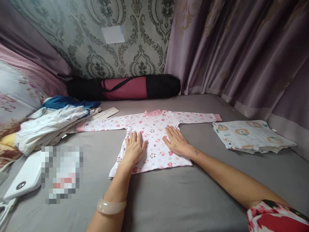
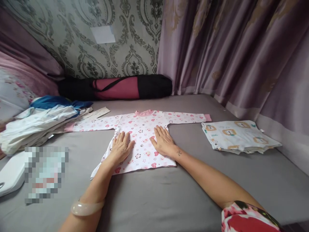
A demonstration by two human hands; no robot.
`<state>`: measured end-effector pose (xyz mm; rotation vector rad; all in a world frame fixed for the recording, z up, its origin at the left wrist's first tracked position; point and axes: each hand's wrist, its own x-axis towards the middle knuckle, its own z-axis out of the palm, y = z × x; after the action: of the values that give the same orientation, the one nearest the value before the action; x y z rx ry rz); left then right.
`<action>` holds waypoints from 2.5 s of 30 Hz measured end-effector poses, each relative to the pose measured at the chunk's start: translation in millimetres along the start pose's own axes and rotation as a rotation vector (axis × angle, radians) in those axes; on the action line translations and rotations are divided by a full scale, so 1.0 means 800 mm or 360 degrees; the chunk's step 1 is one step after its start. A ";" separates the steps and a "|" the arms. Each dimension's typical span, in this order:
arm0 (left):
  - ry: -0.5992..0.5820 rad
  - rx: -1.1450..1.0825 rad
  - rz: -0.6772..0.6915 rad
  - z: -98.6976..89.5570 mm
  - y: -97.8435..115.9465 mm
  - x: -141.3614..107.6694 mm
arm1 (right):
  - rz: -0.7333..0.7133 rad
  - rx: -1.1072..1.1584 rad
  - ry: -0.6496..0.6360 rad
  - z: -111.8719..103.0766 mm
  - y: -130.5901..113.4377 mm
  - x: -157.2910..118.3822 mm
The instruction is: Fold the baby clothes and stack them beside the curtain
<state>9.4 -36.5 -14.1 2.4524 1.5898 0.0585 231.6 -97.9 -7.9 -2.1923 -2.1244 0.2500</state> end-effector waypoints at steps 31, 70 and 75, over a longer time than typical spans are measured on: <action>-0.0232 0.0120 0.0149 -0.018 0.043 -0.023 | 0.0591 0.0016 0.0062 -0.003 0.022 0.165; -0.0275 -0.0078 -0.0098 -0.039 0.048 -0.022 | -0.0545 0.0231 -0.0198 -0.003 -0.112 0.229; -0.0303 -0.0042 -0.0120 -0.044 0.050 -0.023 | -0.0309 0.0165 0.0005 0.004 -0.103 0.214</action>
<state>32.7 -63.2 30.1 2.2985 1.5861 -0.1602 154.8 75.9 -7.6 -1.9140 -2.2476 0.3339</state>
